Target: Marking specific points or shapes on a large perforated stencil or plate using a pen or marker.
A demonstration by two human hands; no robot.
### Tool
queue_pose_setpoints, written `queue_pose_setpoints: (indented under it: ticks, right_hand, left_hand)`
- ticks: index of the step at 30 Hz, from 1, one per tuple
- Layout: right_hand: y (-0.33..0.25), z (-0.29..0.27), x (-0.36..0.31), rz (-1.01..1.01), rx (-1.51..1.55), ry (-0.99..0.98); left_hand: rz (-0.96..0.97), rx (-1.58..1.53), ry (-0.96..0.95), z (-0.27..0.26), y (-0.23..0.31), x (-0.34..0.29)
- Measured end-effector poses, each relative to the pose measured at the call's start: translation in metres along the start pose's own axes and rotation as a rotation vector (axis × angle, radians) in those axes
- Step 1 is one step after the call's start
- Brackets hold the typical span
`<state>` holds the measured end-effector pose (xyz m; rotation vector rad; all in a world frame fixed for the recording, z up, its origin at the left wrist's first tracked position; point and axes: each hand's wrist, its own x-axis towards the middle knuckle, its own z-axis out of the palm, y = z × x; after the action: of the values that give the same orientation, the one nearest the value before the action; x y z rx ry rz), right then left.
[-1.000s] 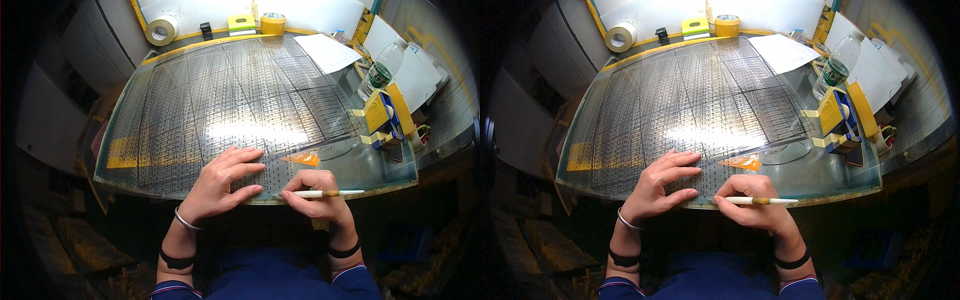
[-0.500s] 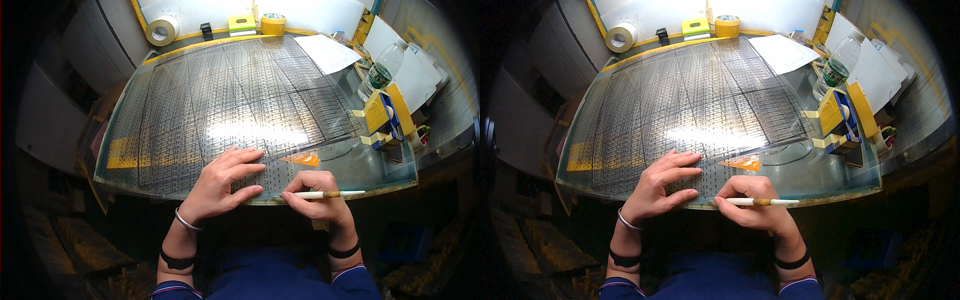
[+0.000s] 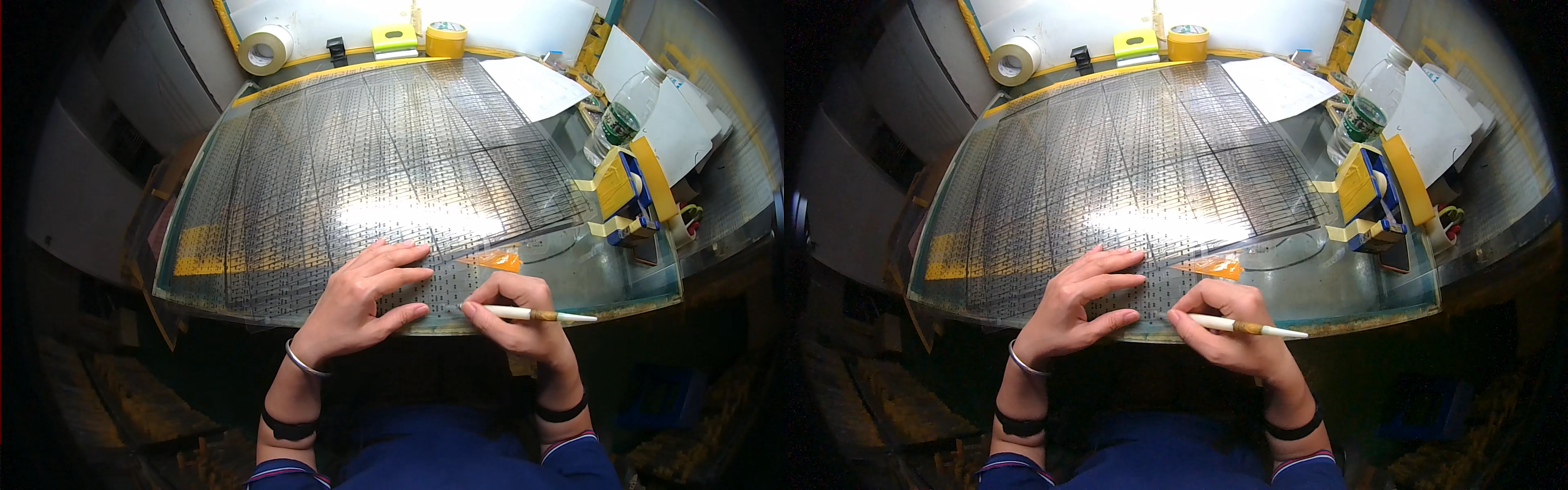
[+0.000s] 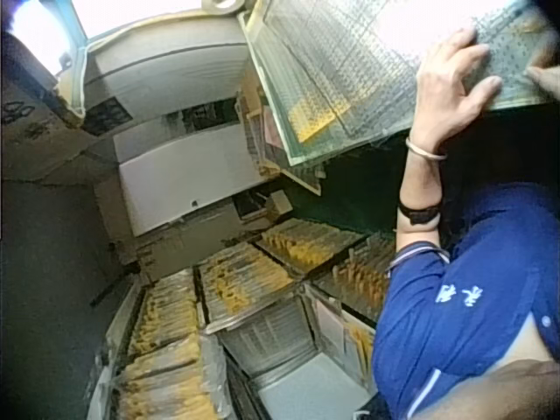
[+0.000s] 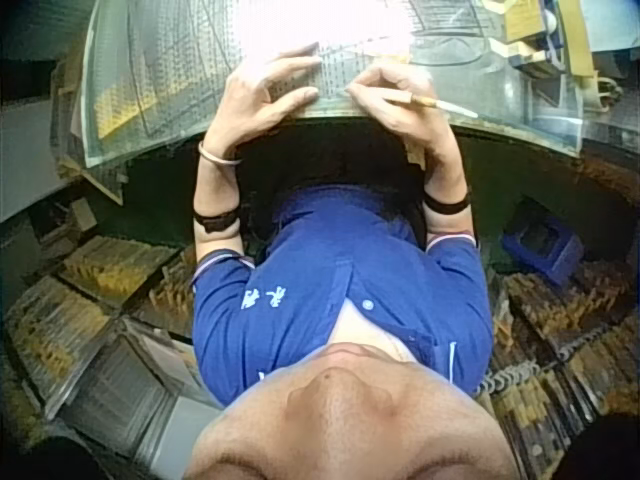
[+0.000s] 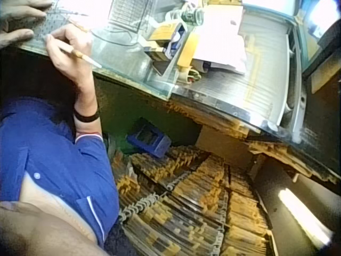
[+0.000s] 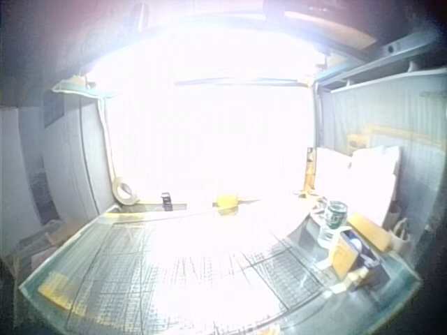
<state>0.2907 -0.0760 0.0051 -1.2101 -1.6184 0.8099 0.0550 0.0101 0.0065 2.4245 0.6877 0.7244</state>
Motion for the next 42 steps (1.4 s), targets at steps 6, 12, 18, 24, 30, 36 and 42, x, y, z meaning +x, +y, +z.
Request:
queue_pose_setpoints:
  ticks: [6, 12, 18, 24, 30, 36, 42]
  right_hand:
    - [0.0041, 0.0035, 0.0001, -0.026, -0.058, 0.064]
    - [0.0053, 0.0002, -0.0026, 0.006, -0.022, 0.068]
    - [0.0059, 0.0036, -0.0007, 0.015, -0.066, 0.145]
    - [0.0048, -0.0014, -0.0007, -0.027, -0.063, 0.012]
    - [0.0038, 0.0027, 0.0003, 0.024, -0.055, 0.1]
    - [0.0069, 0.0017, -0.0007, -0.005, -0.032, 0.074]
    - [0.0084, 0.0012, -0.0013, -0.024, -0.049, 0.054]
  left_hand:
    - [0.001, -0.002, 0.0, -0.0003, 0.0004, 0.0004]
    - [-0.003, 0.005, -0.001, -0.0002, 0.0014, 0.0004]
    - [-0.012, -0.028, 0.0, 0.001, -0.0009, -0.0002]
    - [-0.003, -0.01, -0.004, -0.0002, 0.0002, 0.0002]
    - [-0.003, -0.007, -0.007, -0.0001, 0.0, 0.0005]
    - [-0.001, -0.008, -0.005, -0.0002, 0.0002, 0.0005]
    - [-0.001, -0.006, -0.002, 0.0, 0.0002, 0.0003]
